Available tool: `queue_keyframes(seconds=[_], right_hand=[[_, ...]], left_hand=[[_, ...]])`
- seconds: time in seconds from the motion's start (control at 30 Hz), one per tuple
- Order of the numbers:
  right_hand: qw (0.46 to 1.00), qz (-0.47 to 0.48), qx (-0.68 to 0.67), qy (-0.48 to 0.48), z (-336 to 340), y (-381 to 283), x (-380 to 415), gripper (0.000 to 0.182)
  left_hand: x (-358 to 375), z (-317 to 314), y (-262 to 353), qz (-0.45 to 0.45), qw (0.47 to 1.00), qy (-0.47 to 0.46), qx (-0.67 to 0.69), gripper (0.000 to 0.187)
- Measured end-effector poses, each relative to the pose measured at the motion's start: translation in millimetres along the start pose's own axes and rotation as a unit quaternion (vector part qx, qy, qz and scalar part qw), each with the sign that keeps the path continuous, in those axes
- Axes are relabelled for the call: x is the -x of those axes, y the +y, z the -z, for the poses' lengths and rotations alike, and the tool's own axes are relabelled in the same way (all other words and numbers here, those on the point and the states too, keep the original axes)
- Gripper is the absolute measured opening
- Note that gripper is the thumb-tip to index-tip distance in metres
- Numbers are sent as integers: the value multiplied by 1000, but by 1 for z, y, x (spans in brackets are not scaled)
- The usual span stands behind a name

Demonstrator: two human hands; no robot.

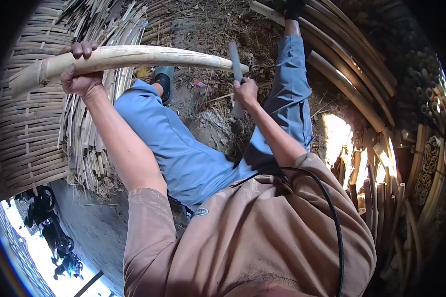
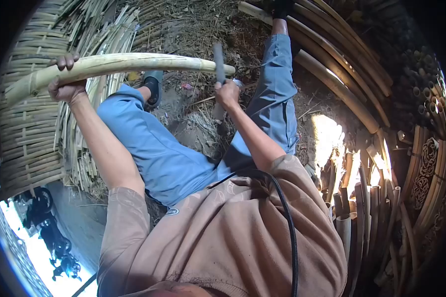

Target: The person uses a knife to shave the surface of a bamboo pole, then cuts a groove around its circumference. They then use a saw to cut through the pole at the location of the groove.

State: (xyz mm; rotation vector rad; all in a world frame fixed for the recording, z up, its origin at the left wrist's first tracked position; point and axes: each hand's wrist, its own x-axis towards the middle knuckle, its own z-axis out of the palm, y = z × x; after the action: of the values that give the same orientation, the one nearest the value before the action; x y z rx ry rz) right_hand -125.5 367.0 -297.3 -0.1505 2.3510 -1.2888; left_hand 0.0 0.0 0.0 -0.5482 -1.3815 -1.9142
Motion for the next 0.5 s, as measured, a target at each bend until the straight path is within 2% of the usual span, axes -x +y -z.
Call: queue_keyframes(seconds=[0.03,0.07,0.1,0.17,0.23,0.27,0.3,0.37,0.47,0.5], right_hand=[[999,8,-33,-4,6,-29,14,33],[994,87,-54,23,5,-48,24,32],[997,70,-32,8,4,-42,59,31],[987,151,-56,18,2,-37,49,30],[987,134,-77,-40,22,-39,35,32],[990,137,-24,-27,21,-24,22,34],[995,95,-31,-17,12,-2,3,34],[997,40,68,-14,16,11,-14,34],[995,83,43,-20,16,-14,-7,35],[990,132,48,-12,19,-35,11,36]], left_hand=[[-4,-7,3,-7,1000,6,9,52],[-8,-11,7,1,1000,-6,16,52],[13,-5,3,34,999,10,31,53],[10,-3,1,28,998,-25,46,54],[4,-2,0,19,998,-46,42,55],[4,-1,2,19,998,-52,39,55],[4,-1,4,21,997,-61,45,56],[4,-1,2,26,994,-80,63,57],[1,-8,0,16,994,-93,58,60],[0,-7,0,21,994,-82,69,60]])
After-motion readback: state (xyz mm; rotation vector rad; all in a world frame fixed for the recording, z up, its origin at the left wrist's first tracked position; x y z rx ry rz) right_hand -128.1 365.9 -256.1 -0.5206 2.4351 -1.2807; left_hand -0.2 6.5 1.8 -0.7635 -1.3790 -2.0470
